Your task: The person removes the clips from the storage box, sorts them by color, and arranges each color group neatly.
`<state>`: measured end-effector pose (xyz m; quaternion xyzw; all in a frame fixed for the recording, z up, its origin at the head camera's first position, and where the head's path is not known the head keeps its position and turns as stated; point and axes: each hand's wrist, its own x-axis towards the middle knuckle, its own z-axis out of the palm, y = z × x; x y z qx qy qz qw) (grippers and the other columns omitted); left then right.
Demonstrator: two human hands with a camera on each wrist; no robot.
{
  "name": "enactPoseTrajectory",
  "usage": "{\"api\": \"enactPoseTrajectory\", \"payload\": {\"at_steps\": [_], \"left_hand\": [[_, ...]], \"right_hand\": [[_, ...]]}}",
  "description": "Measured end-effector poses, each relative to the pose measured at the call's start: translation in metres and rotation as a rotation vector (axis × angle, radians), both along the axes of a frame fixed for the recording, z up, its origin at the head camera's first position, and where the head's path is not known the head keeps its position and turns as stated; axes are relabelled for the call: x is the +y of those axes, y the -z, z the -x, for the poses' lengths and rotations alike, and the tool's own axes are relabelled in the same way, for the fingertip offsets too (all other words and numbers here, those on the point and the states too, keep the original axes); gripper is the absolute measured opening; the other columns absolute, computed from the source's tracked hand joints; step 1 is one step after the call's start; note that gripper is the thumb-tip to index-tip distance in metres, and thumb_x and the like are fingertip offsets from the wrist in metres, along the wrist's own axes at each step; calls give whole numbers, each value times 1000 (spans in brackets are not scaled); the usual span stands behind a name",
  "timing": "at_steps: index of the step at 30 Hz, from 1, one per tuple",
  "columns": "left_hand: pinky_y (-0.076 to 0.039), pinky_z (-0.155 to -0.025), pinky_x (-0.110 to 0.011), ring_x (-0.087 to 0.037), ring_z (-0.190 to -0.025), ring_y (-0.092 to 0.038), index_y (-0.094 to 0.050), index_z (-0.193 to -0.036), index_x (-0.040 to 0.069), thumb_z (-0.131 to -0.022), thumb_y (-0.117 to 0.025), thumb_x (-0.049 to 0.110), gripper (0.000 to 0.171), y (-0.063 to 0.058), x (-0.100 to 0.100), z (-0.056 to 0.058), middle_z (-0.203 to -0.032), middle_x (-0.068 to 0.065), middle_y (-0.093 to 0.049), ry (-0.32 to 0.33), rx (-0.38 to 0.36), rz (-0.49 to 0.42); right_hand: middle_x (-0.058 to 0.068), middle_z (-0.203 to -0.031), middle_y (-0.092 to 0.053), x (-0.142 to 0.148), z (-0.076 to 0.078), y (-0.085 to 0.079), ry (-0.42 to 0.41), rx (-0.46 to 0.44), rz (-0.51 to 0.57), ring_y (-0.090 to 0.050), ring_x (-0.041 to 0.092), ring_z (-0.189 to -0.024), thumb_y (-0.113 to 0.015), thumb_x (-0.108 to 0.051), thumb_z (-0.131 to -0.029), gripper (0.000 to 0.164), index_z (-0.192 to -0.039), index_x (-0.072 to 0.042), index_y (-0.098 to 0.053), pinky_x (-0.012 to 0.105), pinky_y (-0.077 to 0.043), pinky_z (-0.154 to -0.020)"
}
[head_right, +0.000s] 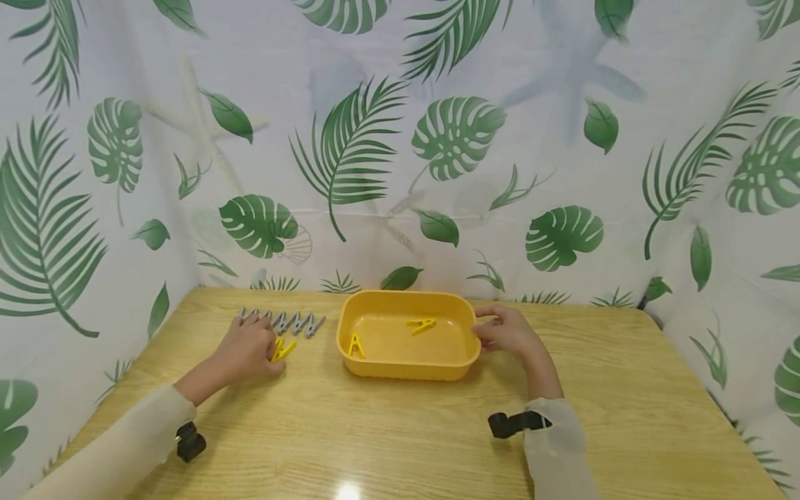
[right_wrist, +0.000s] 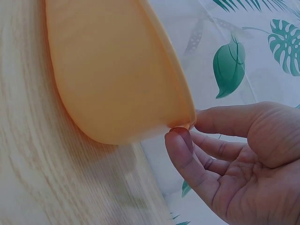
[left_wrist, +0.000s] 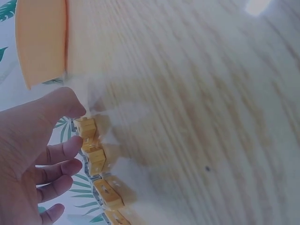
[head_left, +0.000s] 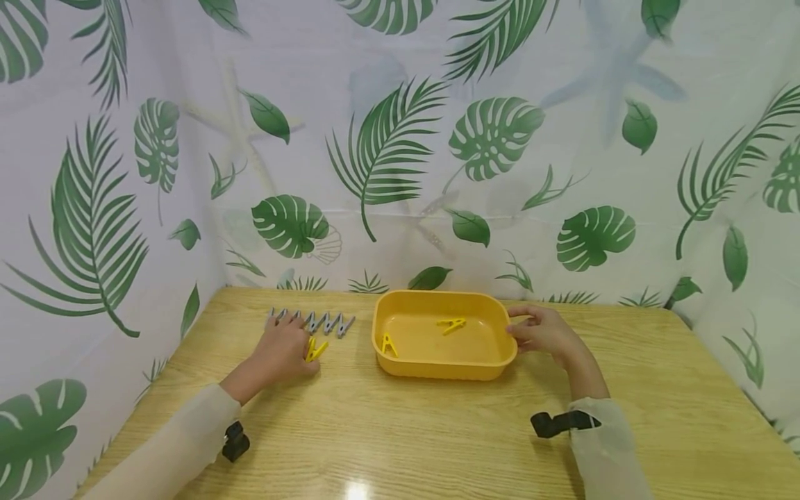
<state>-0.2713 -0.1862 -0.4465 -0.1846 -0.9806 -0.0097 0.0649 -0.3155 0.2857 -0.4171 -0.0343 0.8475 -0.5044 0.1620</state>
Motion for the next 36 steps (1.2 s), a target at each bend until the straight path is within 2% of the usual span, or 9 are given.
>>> {"api": "enactPoseTrajectory", "payload": {"at_steps": [8, 14, 20, 23, 27, 31, 36], "left_hand": [[-41, -85, -55, -30, -92, -54, -50, -53, 19, -80, -78, 40, 45, -4, 4, 3, -91, -5, -62, -6, 34, -18], [-34, -76, -45, -23, -76, -43, -54, -57, 19, -82, -78, 35, 38, -9, 10, 9, -80, -1, -54, 21, 45, -67], [-29, -76, -41, -21, -76, -38, -53, -62, 20, -86, -76, 33, 36, -23, 28, 18, -79, 1, -49, 42, 24, -84], [-32, -76, -42, -21, -78, -41, -57, -68, 17, -87, -76, 30, 30, -28, 38, 21, -80, 0, -50, 68, 50, -95], [-38, -79, -45, -23, -82, -45, -66, -83, 11, -90, -74, 26, 18, -37, 53, 26, -86, -3, -55, 106, 71, -113], [-40, -81, -45, -25, -87, -48, -68, -94, 10, -91, -74, 27, 18, -46, 68, 37, -96, -6, -60, 128, 62, -126], [-41, -84, -44, -25, -93, -50, -71, -99, 11, -90, -78, 28, 20, -53, 89, 51, -101, -6, -63, 172, -11, -106]], "right_hand": [[31, -120, -65, 0, 0, 1, -1, 3, 0, -69, 17, -86, -63, -10, -99, 51, -143, 9, -45, 36, -61, -80], [30, -119, -66, 1, 1, 2, -2, 3, -1, -68, 16, -85, -64, -10, -99, 52, -143, 9, -45, 35, -61, -79], [30, -119, -66, 1, 2, 2, 5, 0, -13, -69, 17, -86, -64, -11, -99, 52, -144, 8, -45, 35, -61, -79], [30, -118, -66, 2, 2, 3, 2, 1, -2, -69, 17, -85, -64, -10, -99, 52, -143, 9, -45, 35, -61, -79], [29, -118, -67, 2, 1, 3, 5, -3, -2, -68, 16, -85, -64, -11, -99, 51, -143, 8, -46, 35, -61, -80], [27, -118, -67, 2, 1, 2, 15, -5, -12, -67, 17, -86, -64, -12, -100, 51, -144, 6, -47, 35, -61, -81], [26, -120, -67, 3, 2, 2, 16, -11, -20, -67, 18, -87, -63, -13, -100, 51, -144, 6, -46, 35, -61, -82]]}}
